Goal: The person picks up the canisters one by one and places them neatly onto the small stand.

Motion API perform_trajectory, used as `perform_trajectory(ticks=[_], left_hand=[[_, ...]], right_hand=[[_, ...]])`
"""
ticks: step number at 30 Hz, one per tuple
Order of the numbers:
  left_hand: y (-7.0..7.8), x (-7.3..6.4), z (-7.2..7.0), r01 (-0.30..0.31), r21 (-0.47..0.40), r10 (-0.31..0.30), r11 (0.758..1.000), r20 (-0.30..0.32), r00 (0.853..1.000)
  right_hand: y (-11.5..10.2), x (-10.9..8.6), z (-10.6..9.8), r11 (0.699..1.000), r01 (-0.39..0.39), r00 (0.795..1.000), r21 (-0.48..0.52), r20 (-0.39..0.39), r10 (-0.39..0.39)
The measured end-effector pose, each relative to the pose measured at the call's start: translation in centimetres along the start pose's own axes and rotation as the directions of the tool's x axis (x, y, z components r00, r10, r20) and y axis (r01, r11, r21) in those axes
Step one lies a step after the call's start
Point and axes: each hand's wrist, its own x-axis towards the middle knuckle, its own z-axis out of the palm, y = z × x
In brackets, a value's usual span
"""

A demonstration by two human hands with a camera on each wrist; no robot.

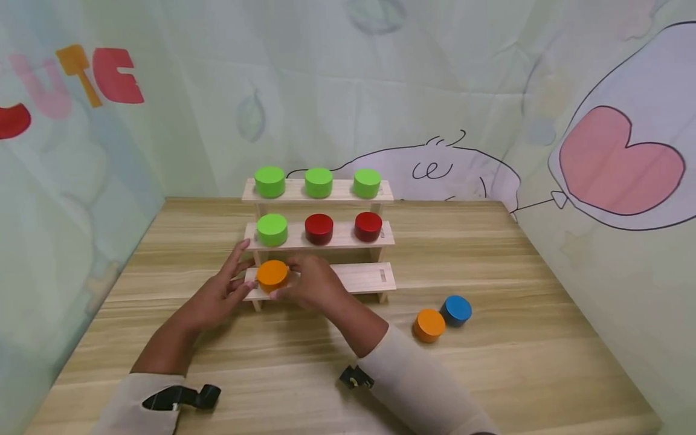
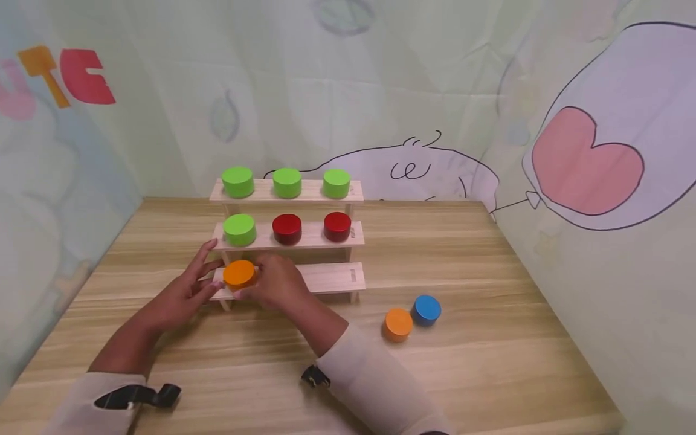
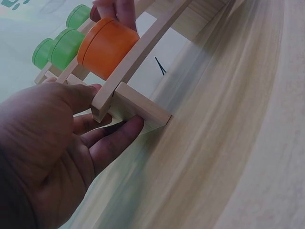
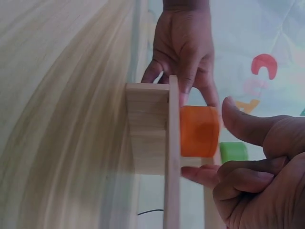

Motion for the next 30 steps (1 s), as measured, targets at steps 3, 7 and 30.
perform_trajectory(ticks=[3,7,30], left_hand=[[0.0,0.0,-0.1,0.004,-0.003,-0.004,1.000,0.003,1.000],[0.1,0.1,-0.1,0.003,0.000,-0.003,1.000,-0.003,1.000],[0.0,0.2,-0.1,0.015,0.014,-0.015,1.000,-0.001,1.000]], right_hand=[[-0.2,-0.7,-0.6,0.999,-0.025,1.000,-0.033,-0.008,0.024],[-0.3,-1.5,-1.6,0.997,-0.025,1.000,-0.069,-0.015,0.024],[4.9,-7.1,-6.5,0.989,0.076,0.997,-0.130,0.031,-0.073]])
